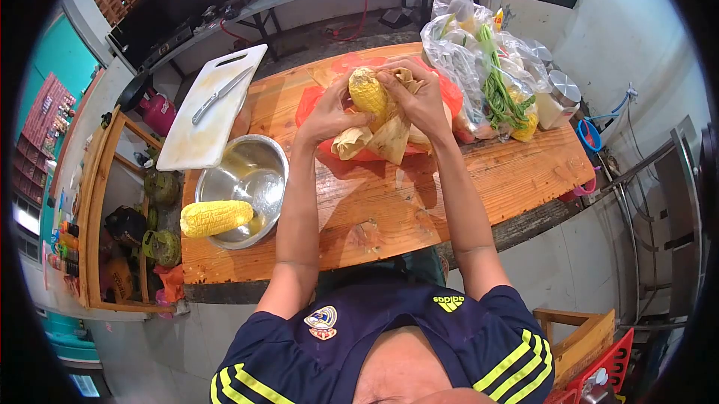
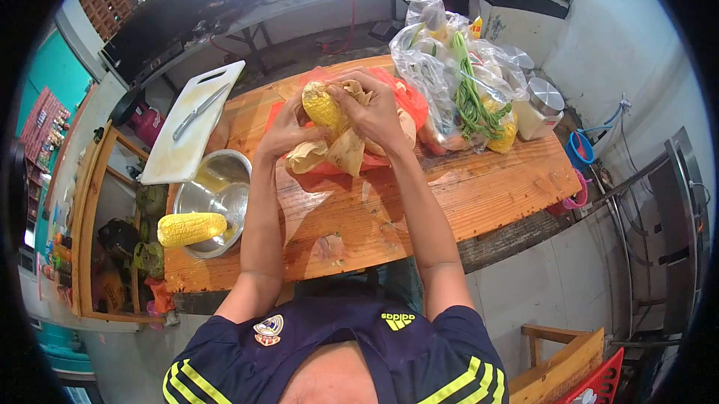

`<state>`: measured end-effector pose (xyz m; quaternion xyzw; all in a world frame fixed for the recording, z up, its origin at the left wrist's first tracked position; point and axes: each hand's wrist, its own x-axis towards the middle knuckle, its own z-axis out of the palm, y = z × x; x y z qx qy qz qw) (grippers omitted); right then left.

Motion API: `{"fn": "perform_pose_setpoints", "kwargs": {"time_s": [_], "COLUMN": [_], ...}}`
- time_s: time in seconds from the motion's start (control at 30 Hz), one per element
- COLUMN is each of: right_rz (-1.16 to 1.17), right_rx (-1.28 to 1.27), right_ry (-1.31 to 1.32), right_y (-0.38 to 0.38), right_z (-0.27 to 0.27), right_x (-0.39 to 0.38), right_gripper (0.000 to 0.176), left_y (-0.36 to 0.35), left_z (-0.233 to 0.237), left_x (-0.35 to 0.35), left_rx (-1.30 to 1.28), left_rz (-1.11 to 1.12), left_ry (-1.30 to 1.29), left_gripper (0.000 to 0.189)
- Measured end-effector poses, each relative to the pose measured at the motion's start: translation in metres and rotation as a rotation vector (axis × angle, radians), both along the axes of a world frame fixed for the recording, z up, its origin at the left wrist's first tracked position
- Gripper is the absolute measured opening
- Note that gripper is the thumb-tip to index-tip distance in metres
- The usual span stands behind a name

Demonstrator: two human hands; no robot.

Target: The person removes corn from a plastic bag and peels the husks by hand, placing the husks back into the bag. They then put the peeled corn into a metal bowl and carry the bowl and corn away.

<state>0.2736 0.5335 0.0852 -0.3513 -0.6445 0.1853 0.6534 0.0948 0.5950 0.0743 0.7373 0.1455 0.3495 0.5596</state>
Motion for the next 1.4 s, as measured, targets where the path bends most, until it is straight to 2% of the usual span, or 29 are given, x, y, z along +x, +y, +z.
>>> {"fn": "perform_pose_setpoints", "kwargs": {"time_s": [0.07, 0.17, 0.27, 0.47, 0.57, 0.63, 0.77, 0.87, 0.97, 1.07, 1.17, 1.23, 1.27, 1.37, 1.4], "right_rz": [0.022, -0.074, -0.049, 0.107, 0.033, 0.018, -0.027, 0.023, -0.152, -0.289, -0.381, -0.35, -0.337, -0.372, -0.345], "right_rx": [0.01, -0.129, -0.1, -0.152, -0.031, -0.083, -0.159, -0.179, -0.184, -0.17, -0.087, -0.176, -0.219, -0.046, -0.099], "right_ry": [0.04, 0.084, 0.214, 0.12, 0.044, 0.075, 0.251, 0.428, 0.476, 0.431, 0.259, 0.078, -0.012, -0.465, -0.499], "right_y": [0.002, 0.001, 0.007, -0.004, 0.0, 0.004, -0.001, 0.005, 0.008, 0.017, 0.017, 0.008, 0.003, -0.004, -0.004], "right_z": [-0.002, -0.005, -0.016, -0.006, -0.008, -0.013, -0.012, -0.018, -0.019, -0.026, -0.025, -0.02, -0.017, -0.018, -0.023], "right_x": [0.002, -0.002, 0.001, 0.005, 0.008, 0.007, 0.004, 0.011, 0.019, 0.04, 0.048, 0.05, 0.051, 0.056, 0.057], "right_gripper": [0.016, 0.015, 0.015, 0.014, 0.013, 0.014, 0.017, 0.021, 0.025, 0.024, 0.029, 0.033, 0.036, 0.047, 0.052], "left_y": [-0.001, -0.001, 0.0, -0.001, 0.0, 0.001, -0.002, -0.006, -0.003, -0.004, -0.003, 0.009, 0.018, 0.034, 0.037], "left_z": [0.001, 0.001, -0.001, 0.001, 0.0, -0.001, -0.001, 0.002, -0.002, 0.003, 0.005, -0.003, -0.01, -0.018, -0.018], "left_x": [0.0, 0.002, 0.001, 0.0, 0.001, 0.002, 0.002, 0.0, -0.005, -0.009, -0.007, 0.001, 0.002, 0.006, 0.006], "left_rx": [-0.024, -0.033, -0.007, 0.014, 0.015, 0.019, 0.011, 0.012, -0.043, -0.096, -0.168, -0.2, -0.245, -0.451, -0.476], "left_rz": [-0.008, -0.027, -0.02, -0.023, -0.018, -0.013, -0.019, 0.004, 0.023, 0.04, 0.103, 0.17, 0.108, -0.086, -0.092], "left_ry": [0.005, 0.019, 0.026, 0.013, 0.01, 0.016, -0.02, -0.088, -0.154, -0.27, -0.394, -0.51, -0.588, -0.85, -0.881], "left_gripper": [0.081, 0.08, 0.079, 0.077, 0.077, 0.077, 0.076, 0.076, 0.074, 0.069, 0.064, 0.053, 0.053, 0.052, 0.052]}}
